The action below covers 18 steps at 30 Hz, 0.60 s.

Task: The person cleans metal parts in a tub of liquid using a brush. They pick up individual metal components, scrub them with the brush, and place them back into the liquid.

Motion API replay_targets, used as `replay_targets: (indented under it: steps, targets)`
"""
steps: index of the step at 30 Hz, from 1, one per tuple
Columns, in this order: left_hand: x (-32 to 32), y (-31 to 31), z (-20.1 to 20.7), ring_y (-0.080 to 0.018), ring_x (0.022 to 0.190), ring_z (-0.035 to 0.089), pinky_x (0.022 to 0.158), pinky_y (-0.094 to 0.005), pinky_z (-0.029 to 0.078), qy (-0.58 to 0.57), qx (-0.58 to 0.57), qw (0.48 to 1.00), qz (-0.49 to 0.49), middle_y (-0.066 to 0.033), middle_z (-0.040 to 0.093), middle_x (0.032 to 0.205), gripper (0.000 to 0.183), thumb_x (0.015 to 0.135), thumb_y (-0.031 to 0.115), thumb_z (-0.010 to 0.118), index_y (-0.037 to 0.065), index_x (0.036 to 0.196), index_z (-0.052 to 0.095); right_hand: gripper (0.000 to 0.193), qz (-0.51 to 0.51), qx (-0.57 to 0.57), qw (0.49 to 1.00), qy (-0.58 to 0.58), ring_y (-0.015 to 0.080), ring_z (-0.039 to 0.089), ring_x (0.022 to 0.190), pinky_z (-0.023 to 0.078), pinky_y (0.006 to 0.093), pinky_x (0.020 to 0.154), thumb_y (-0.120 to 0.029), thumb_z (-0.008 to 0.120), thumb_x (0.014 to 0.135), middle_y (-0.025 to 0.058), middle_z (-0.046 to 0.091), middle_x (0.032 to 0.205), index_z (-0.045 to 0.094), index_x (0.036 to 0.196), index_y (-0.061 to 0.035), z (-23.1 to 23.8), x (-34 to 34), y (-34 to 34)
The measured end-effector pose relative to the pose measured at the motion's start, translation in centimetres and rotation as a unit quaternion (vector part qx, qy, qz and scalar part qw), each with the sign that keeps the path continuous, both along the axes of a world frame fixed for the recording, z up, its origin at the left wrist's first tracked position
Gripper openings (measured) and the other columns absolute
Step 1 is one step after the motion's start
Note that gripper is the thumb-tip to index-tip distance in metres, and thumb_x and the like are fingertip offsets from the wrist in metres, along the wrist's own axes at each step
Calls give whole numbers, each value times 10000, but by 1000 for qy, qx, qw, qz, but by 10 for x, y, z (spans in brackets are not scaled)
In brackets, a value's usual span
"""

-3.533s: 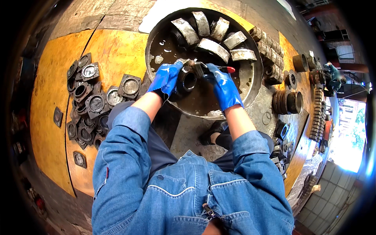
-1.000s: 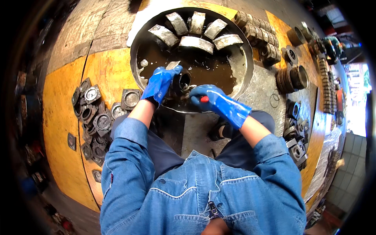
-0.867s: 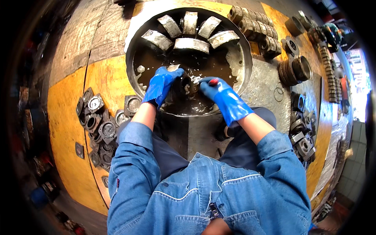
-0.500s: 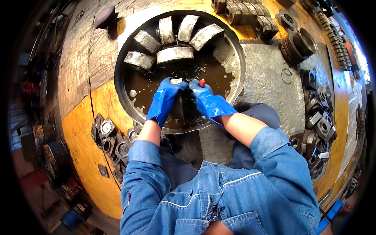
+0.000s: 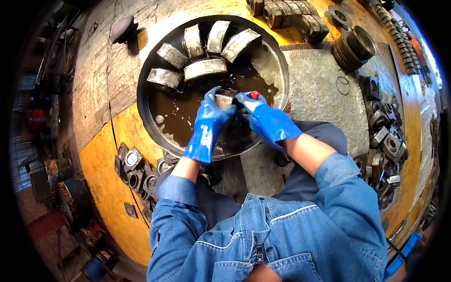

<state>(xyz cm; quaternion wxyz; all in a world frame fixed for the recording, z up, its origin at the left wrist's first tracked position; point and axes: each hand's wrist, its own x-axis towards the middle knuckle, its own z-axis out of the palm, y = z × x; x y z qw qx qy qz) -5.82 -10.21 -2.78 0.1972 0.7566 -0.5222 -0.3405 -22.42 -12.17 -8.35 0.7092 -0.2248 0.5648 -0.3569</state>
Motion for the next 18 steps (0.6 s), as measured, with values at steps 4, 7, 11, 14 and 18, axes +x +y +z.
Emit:
replay_targets:
  steps: [4, 7, 11, 14, 18]
  targets:
    - [23, 28, 10, -353, 1292, 656, 1112, -416, 518, 44, -16, 998, -40, -256, 676, 1373, 972, 716, 339, 894, 25, 1546, 497, 498, 170, -75, 978, 100, 152, 617, 792, 503, 327, 725, -496, 758, 970, 50, 712, 935, 699, 1244, -85, 50, -36, -4]
    - [33, 45, 23, -339, 1286, 658, 1116, -407, 514, 56, 29, 998, -22, -255, 669, 1385, 989, 719, 325, 899, 13, 1557, 478, 345, 152, -155, 974, 61, 100, 572, 728, 479, 305, 674, -416, 744, 982, 10, 687, 861, 748, 1104, -94, 57, -36, -6]
    - [56, 69, 5, -338, 1311, 648, 1098, -389, 528, 0, 38, 997, -64, -234, 649, 1430, 1070, 706, 338, 939, 18, 1589, 425, 104, 280, -337, 899, -2, 132, 690, 863, 574, 315, 809, -135, 697, 1015, 20, 750, 954, 774, 1070, -92, 72, -5, 16]
    - [92, 80, -41, -307, 1277, 675, 1086, -392, 536, 58, 37, 994, -83, -213, 695, 1368, 965, 712, 241, 963, 7, 1522, 494, 177, 284, -523, 801, 67, 273, 767, 958, 617, 387, 880, -140, 717, 993, 98, 790, 1079, 774, 1160, -119, 60, 23, 64]
    - [118, 92, -55, -271, 1200, 701, 1048, -385, 553, 54, 71, 991, -96, -166, 721, 1318, 974, 656, 202, 995, -1, 1485, 525, 159, 279, -558, 773, 112, 348, 750, 990, 619, 427, 850, -158, 760, 923, 117, 777, 1049, 778, 1080, -146, 47, 30, 71]
